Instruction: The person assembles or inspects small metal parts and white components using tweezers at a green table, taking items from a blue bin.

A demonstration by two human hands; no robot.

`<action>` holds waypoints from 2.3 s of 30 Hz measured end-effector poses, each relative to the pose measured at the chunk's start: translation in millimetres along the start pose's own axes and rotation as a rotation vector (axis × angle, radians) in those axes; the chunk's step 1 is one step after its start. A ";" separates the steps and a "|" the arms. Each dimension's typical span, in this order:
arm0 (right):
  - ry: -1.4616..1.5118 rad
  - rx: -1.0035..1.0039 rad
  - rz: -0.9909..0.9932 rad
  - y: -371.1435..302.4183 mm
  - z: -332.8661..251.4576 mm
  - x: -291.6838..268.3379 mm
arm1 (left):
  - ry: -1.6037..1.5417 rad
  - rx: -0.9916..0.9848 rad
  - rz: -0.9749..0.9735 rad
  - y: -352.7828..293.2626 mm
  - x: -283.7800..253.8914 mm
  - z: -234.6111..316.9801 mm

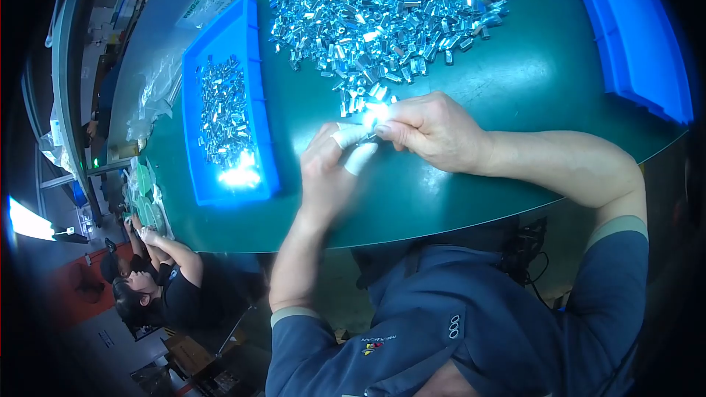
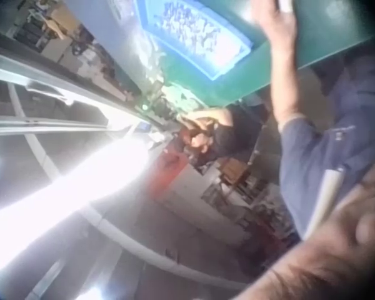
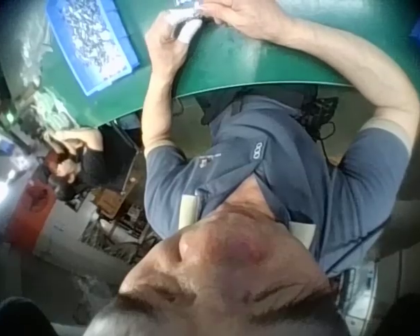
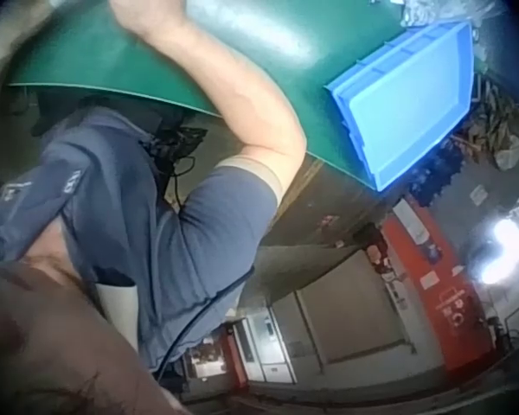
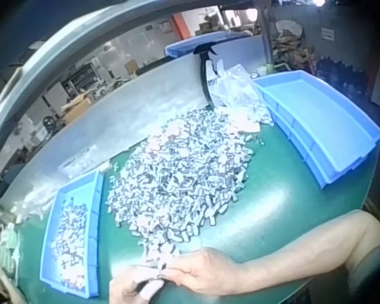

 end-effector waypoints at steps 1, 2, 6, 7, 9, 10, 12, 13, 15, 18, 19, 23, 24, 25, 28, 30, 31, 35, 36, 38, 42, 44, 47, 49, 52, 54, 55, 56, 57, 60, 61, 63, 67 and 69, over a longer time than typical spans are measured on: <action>-0.071 -0.022 0.012 0.7 1.1 1.8 | 0.060 0.056 0.002 -0.4 0.1 1.0; -0.142 -0.044 0.025 0.4 1.5 3.7 | 0.121 0.113 0.005 -1.5 0.3 2.7; -0.171 -0.036 0.037 1.3 0.4 5.4 | 0.200 0.172 0.073 -3.3 0.5 5.7; -0.152 -0.012 0.014 1.3 0.9 5.2 | 0.200 0.174 0.073 -4.3 0.0 7.4; -0.133 0.010 -0.008 0.0 0.9 4.8 | 0.213 0.118 0.026 -6.4 -1.9 8.6; -0.085 0.033 -0.048 -0.5 -0.5 4.2 | 0.214 0.122 0.025 -6.3 -4.1 11.1; -0.035 0.053 -0.086 -1.6 -0.4 1.6 | 0.279 0.149 0.017 -6.4 -10.4 16.1; 0.073 0.144 -0.104 -1.6 3.6 -0.7 | 0.281 0.153 0.013 -8.7 -16.5 14.4; 0.187 0.233 -0.119 -0.5 5.3 -5.5 | 0.405 0.125 0.036 -16.3 -37.4 1.9; 0.190 0.269 -0.125 0.7 0.4 -7.0 | 0.677 0.043 0.126 -28.9 -90.4 -21.5; 0.194 0.266 -0.126 0.2 -0.5 -6.1 | 0.763 -0.037 0.180 -32.8 -108.3 -26.7; 0.224 0.229 -0.078 0.2 -1.1 -4.9 | 0.971 0.002 0.129 -14.5 -113.8 -21.9; 0.233 0.227 -0.070 -0.6 -1.3 -5.9 | 0.780 0.060 0.067 -7.0 -94.1 -18.9; 0.232 0.229 -0.071 -0.2 1.8 -5.8 | 0.588 0.114 0.002 -1.5 -73.4 -17.9; 0.234 0.223 -0.064 -0.9 0.8 -5.8 | 0.457 0.128 -0.136 5.2 -36.6 -16.0; 0.251 0.265 -0.104 -0.7 -0.1 -5.0 | 0.448 0.126 -0.188 7.9 -25.3 -16.6; 0.252 0.269 -0.097 -0.4 0.6 -5.4 | 0.443 0.130 -0.191 8.8 -23.8 -18.3; 0.208 0.253 -0.084 1.3 2.5 -5.8 | 0.408 0.124 -0.114 8.4 -26.4 -17.5; 0.190 0.239 -0.076 1.9 2.7 -5.7 | 0.422 0.117 -0.128 10.0 -26.0 -15.9; 0.144 0.218 -0.062 2.3 4.3 -3.8 | 0.441 0.104 -0.138 8.8 -26.7 -16.0; -0.011 0.153 -0.006 3.4 5.4 -2.2 | 0.361 0.117 -0.112 2.2 -25.9 -25.9; -0.023 0.115 0.023 3.8 8.0 -0.2 | 0.312 0.108 -0.095 -0.8 -24.1 -25.4; -0.060 0.077 0.046 2.3 6.5 -0.6 | 0.222 0.054 -0.044 -5.9 -23.1 -21.8; -0.087 0.078 0.039 1.1 3.7 -1.8 | 0.191 0.024 -0.011 -4.5 -23.7 -15.9; -0.092 0.101 0.019 0.8 2.9 -2.1 | 0.223 0.044 -0.060 -4.3 -23.3 -11.1; -0.050 0.117 0.040 0.8 5.0 -2.5 | 0.223 0.063 -0.046 -1.7 -21.9 -7.0; -0.049 0.117 0.040 1.2 4.3 -2.2 | 0.224 0.082 -0.033 -0.5 -22.0 -5.5; -0.027 0.129 0.036 1.5 3.4 -2.1 | 0.224 0.082 -0.034 -0.5 -21.9 -4.6; -0.005 0.141 0.032 1.7 3.4 -2.0 | 0.215 0.076 -0.030 -1.3 -22.0 -3.7; -0.018 0.120 0.019 1.8 5.4 -2.8 | 0.197 0.077 -0.013 0.2 -21.6 -1.6; -0.019 0.119 0.018 1.0 6.1 -2.0 | 0.190 0.083 0.000 1.1 -21.7 -0.9; -0.205 -0.154 0.089 -3.8 -0.5 -0.2 | 0.237 0.114 -0.023 3.9 -18.7 3.0; -0.272 -0.108 0.079 -4.9 -0.3 -4.7 | 0.262 0.159 -0.060 7.5 -15.1 6.3; -0.165 0.016 0.045 -3.8 0.5 -5.7 | 0.232 0.146 -0.049 5.9 -15.6 3.2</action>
Point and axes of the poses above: each hand's wrist, its own y-axis towards the middle knuckle, its own x-axis out of the palm, z = x × y, the point moved 3 cm from there along y, towards the middle knuckle, and after that the axes turned 14 degrees about x, right-handed, at the moved point
